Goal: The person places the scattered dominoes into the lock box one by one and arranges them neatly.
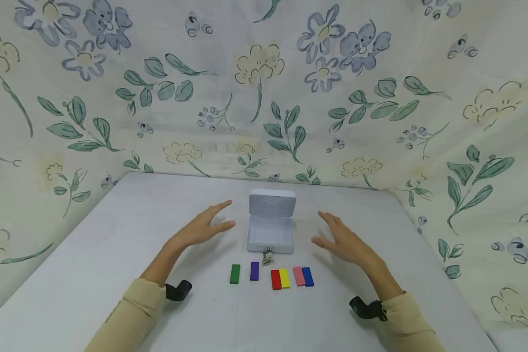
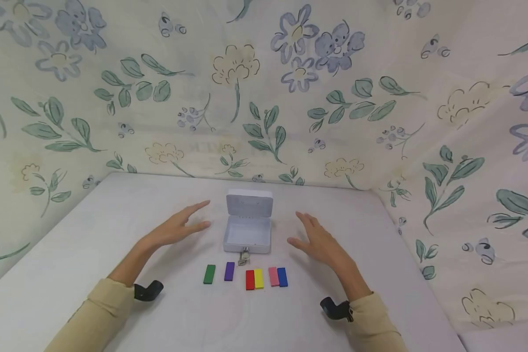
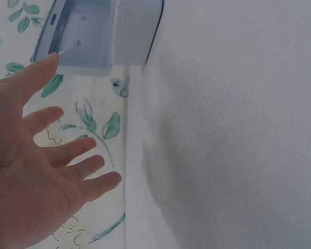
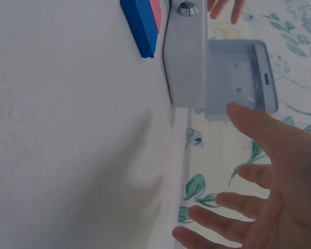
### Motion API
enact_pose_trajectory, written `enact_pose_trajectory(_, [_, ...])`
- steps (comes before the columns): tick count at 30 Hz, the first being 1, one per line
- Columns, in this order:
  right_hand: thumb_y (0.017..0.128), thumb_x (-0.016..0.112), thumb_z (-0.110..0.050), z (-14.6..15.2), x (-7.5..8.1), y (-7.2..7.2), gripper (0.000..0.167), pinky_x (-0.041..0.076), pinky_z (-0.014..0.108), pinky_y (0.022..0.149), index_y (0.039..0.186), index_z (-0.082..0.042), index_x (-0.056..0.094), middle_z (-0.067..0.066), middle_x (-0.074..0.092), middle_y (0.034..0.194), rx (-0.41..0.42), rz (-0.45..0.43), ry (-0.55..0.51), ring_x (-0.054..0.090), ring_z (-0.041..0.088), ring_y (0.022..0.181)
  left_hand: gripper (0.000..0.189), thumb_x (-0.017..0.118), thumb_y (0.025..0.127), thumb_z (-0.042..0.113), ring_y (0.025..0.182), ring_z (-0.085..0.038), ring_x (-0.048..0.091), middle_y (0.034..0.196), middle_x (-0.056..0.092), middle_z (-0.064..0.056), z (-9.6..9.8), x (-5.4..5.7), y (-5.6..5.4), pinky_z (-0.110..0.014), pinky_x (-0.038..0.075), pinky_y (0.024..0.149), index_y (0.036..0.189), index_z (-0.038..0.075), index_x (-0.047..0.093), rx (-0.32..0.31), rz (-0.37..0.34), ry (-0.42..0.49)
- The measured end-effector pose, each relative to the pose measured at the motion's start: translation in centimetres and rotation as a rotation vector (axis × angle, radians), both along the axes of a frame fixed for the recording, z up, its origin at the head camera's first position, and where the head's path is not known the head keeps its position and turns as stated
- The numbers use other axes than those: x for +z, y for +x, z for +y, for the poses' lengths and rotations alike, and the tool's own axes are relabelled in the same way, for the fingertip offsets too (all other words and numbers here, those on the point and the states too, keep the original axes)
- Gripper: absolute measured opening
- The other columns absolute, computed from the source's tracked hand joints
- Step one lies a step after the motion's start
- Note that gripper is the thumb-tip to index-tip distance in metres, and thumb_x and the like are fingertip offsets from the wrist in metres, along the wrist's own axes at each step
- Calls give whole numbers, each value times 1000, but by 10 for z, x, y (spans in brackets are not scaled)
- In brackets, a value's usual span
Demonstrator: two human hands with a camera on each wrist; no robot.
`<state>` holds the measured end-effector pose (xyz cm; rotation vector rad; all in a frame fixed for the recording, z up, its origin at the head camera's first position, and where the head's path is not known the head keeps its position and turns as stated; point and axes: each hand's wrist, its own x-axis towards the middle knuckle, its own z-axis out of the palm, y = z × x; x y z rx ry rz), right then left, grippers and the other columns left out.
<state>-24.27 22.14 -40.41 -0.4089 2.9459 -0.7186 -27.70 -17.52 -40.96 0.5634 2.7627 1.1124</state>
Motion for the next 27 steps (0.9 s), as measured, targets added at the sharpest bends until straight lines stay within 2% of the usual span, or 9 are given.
enact_pose_trajectory(4, [90, 68, -45, -1, -1, 3, 84, 47, 62, 100, 156, -20, 24, 19, 29, 158, 15, -35, -18, 46, 41, 135, 71, 60, 95, 48, 147, -41, 27, 161, 30, -9, 3, -2, -1, -63, 28, 116, 154, 19, 33, -43, -51, 96])
enact_pose_trajectory(8, [87, 72, -42, -2, 0, 6, 83, 55, 54, 91, 155, -20, 28, 17, 38, 154, 33, -60, -29, 56, 36, 124, 66, 63, 94, 42, 142, -40, 38, 159, 36, -6, 7, -4, -4, -62, 36, 111, 151, 19, 39, -62, -98, 138])
enact_pose_trajectory(17, [85, 76, -36, -6, 2, 13, 82, 59, 39, 84, 152, -15, 33, 14, 45, 150, 100, -94, -88, 61, 29, 113, 61, 66, 94, 35, 135, -36, 49, 153, 43, -12, 13, -9, -12, -62, 41, 108, 148, 18, 44, -62, -153, 175])
enact_pose_trajectory(22, [84, 77, -32, -7, 1, 16, 82, 59, 36, 81, 151, -12, 34, 17, 48, 147, 142, -103, -125, 63, 30, 110, 62, 68, 91, 38, 134, -34, 51, 152, 46, -9, 16, -12, -15, -62, 40, 108, 146, 20, 47, -65, -182, 188])
enact_pose_trajectory(27, [84, 77, -30, -7, 1, 18, 81, 59, 38, 83, 151, -13, 35, 17, 53, 140, 186, -122, -161, 64, 28, 107, 59, 69, 91, 37, 134, -34, 51, 152, 46, -7, 19, -14, -19, -62, 39, 109, 145, 23, 49, -97, -190, 215])
